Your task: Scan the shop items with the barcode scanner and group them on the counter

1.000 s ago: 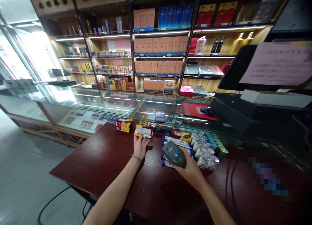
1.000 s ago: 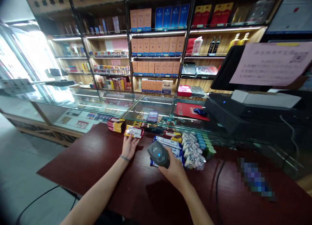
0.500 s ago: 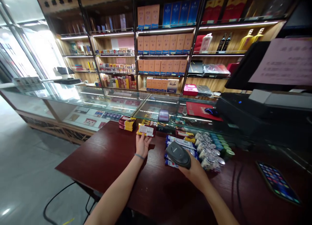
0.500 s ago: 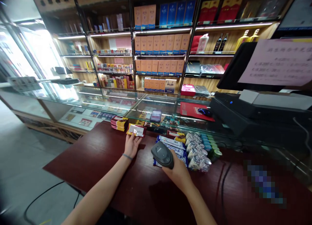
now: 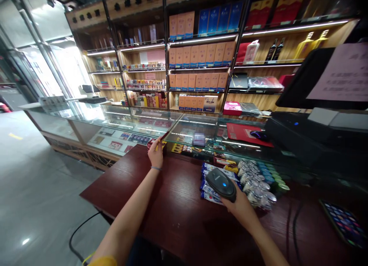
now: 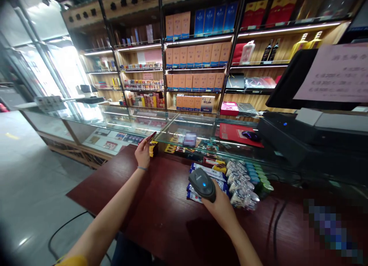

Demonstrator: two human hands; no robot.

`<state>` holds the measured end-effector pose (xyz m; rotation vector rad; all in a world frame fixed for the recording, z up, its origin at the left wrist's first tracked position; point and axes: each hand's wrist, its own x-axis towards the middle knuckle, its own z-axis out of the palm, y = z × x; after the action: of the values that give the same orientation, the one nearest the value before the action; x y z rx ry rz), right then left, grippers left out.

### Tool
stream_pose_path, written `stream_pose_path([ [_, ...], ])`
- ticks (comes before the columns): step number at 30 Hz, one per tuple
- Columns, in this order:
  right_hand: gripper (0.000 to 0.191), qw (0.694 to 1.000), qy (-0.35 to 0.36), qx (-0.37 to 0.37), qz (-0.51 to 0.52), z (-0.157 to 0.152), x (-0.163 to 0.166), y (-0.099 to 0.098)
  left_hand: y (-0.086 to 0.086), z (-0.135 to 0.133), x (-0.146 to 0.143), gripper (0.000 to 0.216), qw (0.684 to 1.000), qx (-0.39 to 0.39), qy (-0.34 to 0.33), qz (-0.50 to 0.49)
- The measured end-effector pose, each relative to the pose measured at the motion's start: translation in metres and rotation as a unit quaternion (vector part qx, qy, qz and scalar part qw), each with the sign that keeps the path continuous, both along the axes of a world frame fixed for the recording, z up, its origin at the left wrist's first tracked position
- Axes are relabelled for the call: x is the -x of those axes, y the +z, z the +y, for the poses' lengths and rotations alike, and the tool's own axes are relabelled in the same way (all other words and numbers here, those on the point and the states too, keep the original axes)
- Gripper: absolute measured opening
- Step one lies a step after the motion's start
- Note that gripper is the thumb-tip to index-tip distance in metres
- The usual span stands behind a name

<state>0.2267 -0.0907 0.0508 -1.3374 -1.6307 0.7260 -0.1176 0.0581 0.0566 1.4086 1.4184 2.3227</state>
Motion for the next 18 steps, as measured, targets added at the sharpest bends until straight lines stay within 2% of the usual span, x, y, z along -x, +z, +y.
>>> stream_pose_path([
  [3, 0.049, 1.000, 0.000, -0.005, 0.000, -0.001, 0.001, 0.003, 0.000, 0.002, 0.038, 0.029, 0.973, 0.014, 0.043, 0.226],
  [6, 0.049, 1.000, -0.006, 0.000, 0.005, -0.001, 0.002, 0.004, -0.008, 0.004, 0.070, 0.032, 0.914, 0.084, 0.081, 0.389],
  [8, 0.050, 1.000, -0.011, 0.008, 0.006, -0.002, 0.002, 0.004, -0.013, 0.006, 0.085, 0.033, 0.873, 0.116, 0.075, 0.468],
  [12, 0.050, 1.000, -0.012, 0.017, 0.003, -0.001, 0.002, 0.006, -0.017, 0.011, 0.099, 0.033, 0.821, 0.134, 0.043, 0.553],
  [15, 0.052, 1.000, -0.008, 0.023, -0.005, 0.000, 0.001, 0.004, -0.015, 0.018, 0.100, 0.034, 0.807, 0.149, 0.022, 0.571],
  [18, 0.057, 1.000, -0.010, 0.025, -0.011, 0.003, -0.002, -0.004, -0.013, 0.024, 0.098, 0.035, 0.805, 0.176, -0.004, 0.566],
])
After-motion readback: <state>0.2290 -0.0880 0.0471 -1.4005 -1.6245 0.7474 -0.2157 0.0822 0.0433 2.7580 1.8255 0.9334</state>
